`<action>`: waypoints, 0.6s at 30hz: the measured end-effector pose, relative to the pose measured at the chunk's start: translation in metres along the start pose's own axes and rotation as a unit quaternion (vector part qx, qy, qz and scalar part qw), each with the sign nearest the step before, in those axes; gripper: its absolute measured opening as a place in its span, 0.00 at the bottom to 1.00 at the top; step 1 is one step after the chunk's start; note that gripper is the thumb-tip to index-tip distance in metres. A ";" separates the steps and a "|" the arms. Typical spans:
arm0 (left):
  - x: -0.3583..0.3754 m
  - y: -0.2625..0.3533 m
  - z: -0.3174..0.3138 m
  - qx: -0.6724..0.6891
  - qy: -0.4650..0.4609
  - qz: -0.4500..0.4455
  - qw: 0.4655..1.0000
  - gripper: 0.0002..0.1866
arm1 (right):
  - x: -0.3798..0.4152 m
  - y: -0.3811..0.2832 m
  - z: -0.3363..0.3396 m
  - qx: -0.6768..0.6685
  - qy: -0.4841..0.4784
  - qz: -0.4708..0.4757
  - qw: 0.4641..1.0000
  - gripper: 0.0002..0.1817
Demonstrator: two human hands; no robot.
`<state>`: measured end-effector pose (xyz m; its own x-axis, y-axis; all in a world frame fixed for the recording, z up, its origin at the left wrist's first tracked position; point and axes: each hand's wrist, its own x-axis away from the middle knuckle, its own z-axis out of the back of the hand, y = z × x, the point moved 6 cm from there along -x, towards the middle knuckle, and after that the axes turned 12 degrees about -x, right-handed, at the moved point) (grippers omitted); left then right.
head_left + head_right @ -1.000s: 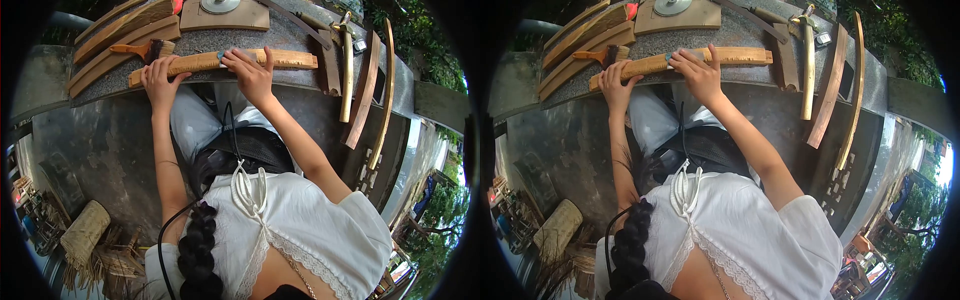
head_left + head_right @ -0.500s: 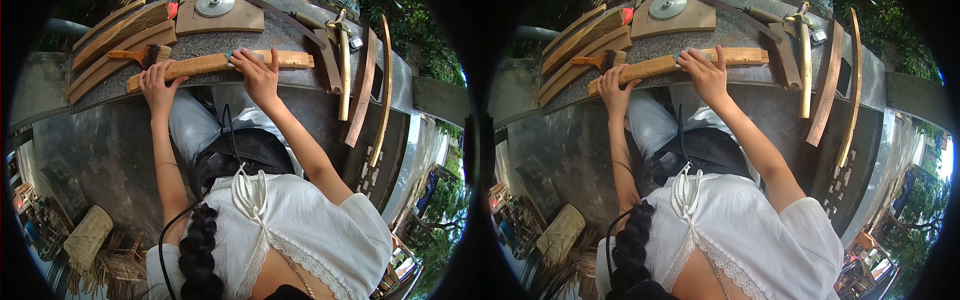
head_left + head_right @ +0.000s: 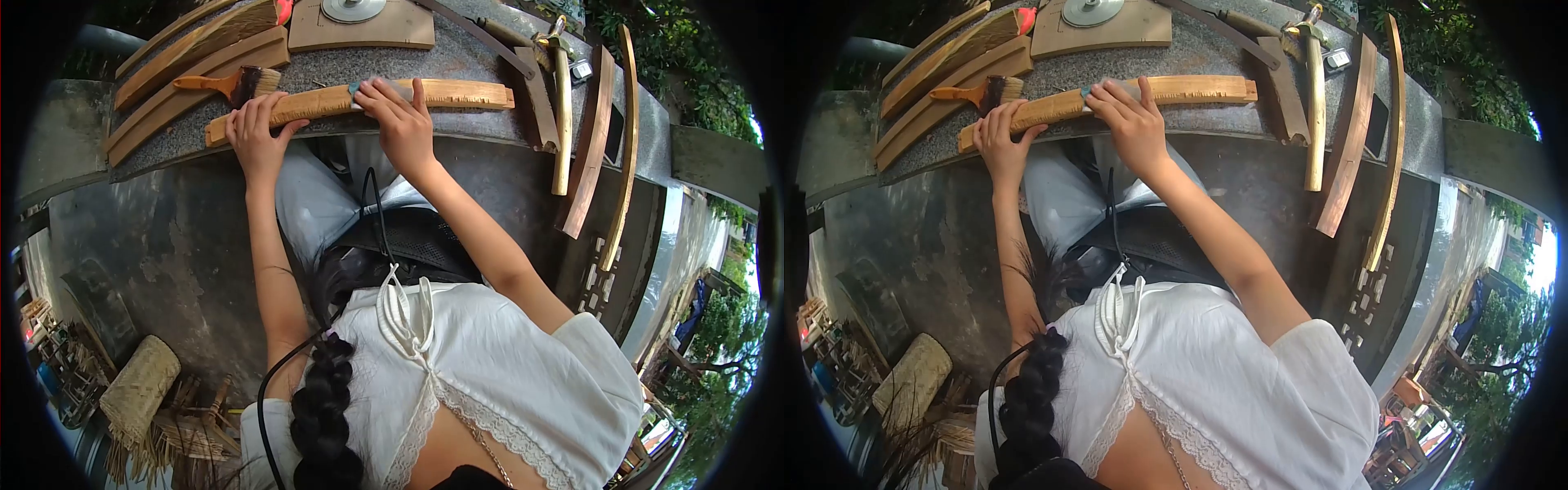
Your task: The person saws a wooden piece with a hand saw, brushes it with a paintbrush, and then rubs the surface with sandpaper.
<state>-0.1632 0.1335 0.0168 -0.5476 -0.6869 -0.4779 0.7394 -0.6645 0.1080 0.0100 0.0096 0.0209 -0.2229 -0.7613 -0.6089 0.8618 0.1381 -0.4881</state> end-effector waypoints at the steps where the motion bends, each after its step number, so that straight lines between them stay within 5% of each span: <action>1: 0.000 0.000 0.000 -0.001 0.003 -0.003 1.000 0.29 | -0.001 0.000 0.005 0.006 -0.006 0.004 1.000 0.14; 8: 0.003 -0.002 -0.004 0.011 0.025 0.000 1.000 0.28 | 0.029 0.085 0.116 0.154 0.019 -0.100 0.983 0.19; 12: 0.013 -0.004 -0.010 0.015 0.066 0.001 0.998 0.27 | 0.017 0.043 0.061 0.026 0.057 -0.083 0.995 0.15; 14: 0.023 -0.009 -0.012 -0.025 0.095 0.028 0.995 0.28 | 0.004 0.003 0.024 -0.016 -0.003 -0.024 1.000 0.14; 18: 0.029 -0.009 -0.007 -0.027 0.120 0.036 0.992 0.29 | -0.004 0.008 0.038 0.032 -0.042 -0.015 0.998 0.16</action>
<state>-0.1834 0.1217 -0.0044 -0.3887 -0.6371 -0.6656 0.7958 -0.5962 0.1059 0.0353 -0.0098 0.0432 -0.2132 -0.8153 -0.5383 0.8833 0.0746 -0.4628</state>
